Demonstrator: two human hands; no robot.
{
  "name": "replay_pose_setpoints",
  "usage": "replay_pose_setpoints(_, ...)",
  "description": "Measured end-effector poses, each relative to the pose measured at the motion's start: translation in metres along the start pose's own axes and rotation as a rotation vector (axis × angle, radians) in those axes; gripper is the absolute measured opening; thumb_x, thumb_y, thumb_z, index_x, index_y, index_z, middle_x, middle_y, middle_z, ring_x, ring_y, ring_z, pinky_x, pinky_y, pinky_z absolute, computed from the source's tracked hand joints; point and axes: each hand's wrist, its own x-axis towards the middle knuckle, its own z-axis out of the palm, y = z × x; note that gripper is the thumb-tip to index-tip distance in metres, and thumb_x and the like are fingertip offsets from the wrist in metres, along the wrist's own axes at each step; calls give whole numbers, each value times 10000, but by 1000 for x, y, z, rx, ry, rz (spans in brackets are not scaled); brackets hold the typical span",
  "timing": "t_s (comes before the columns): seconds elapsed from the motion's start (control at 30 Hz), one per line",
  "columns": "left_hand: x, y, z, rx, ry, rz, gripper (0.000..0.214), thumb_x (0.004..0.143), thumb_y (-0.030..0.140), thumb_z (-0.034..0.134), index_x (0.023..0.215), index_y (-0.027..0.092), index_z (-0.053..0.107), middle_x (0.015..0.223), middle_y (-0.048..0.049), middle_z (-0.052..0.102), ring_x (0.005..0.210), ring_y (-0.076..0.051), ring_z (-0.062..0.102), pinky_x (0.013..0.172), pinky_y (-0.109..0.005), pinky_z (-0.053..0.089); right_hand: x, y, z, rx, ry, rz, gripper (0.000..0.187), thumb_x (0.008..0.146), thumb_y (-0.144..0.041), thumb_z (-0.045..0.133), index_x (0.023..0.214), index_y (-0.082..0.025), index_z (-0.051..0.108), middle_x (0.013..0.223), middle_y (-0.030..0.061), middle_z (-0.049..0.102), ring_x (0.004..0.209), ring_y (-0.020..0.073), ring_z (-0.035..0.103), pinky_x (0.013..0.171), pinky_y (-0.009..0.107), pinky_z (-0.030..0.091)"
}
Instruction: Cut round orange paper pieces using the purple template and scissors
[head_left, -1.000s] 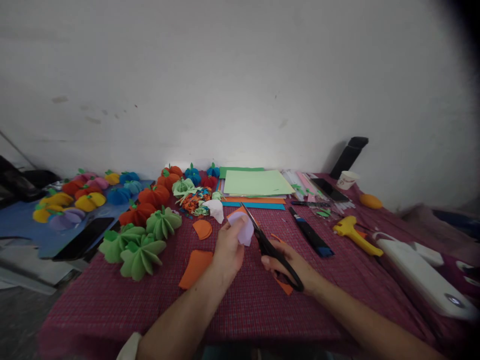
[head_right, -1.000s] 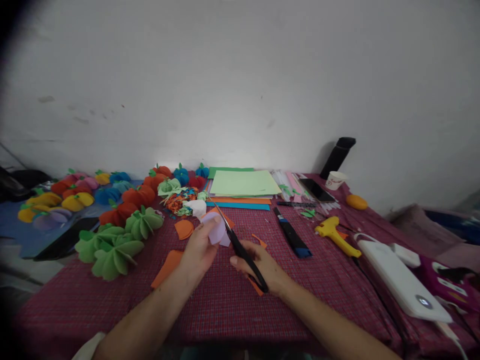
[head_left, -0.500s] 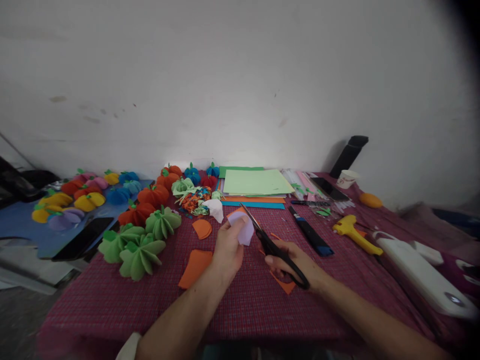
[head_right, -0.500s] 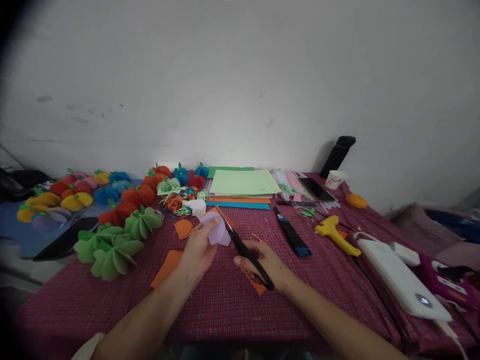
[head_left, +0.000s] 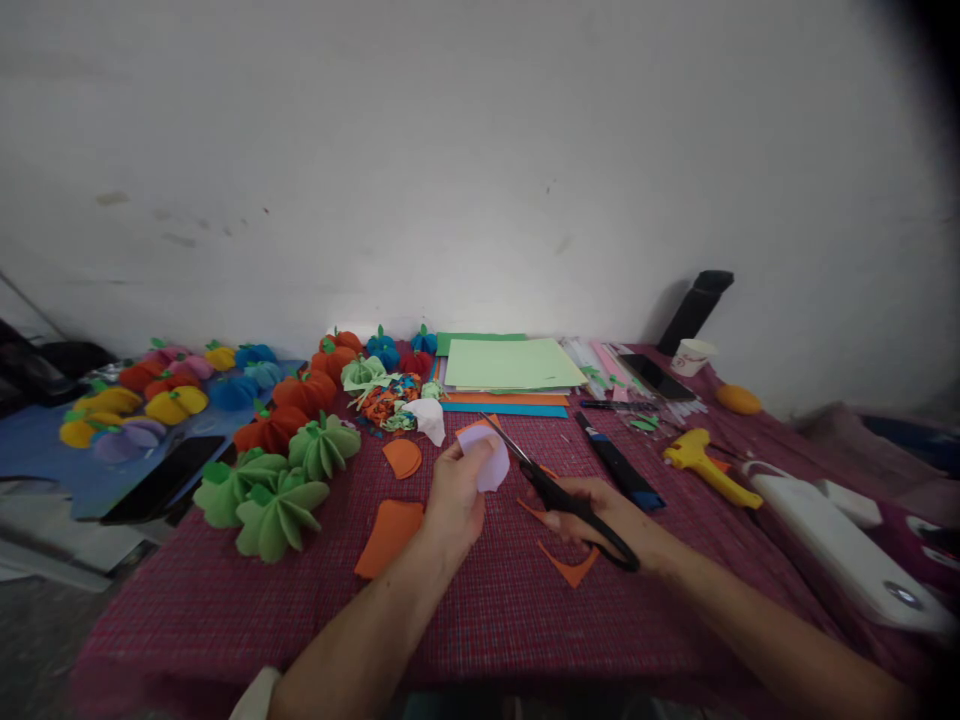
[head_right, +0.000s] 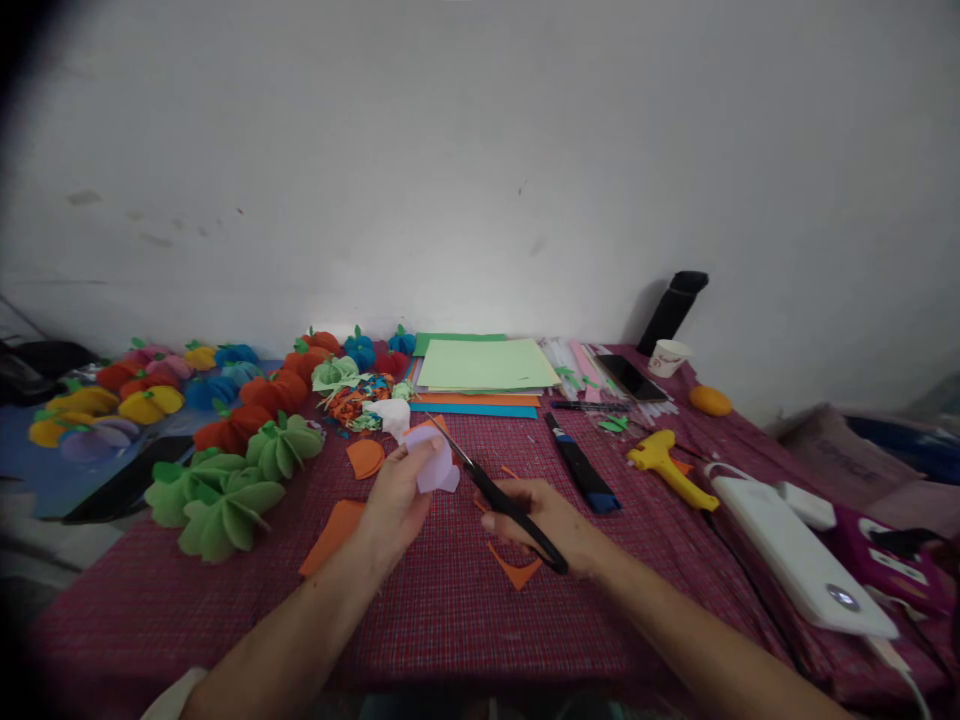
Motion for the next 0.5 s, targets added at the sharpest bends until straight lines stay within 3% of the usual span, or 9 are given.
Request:
replay_pose_setpoints(0.2,-1,-3,-1,18,-39,-12,193,538,212,743,668,124,631,584,11,597,512,-94,519,536,-239,378,-4,1,-8,0,-37,41,430,731,-490,598,977,-137,600,589,-32,436,492,80,381,452,196,297)
replay_pose_setpoints(0.5,-1,-3,0,45,-51,-38,202,508,206,753,662,127,650,571,8,600,501,-94,516,538,-241,384,-12,-17,-19,-180,-97,-7,359,769,-500,535,666,-159,485,546,-53,320,486,67,295,449,200,221)
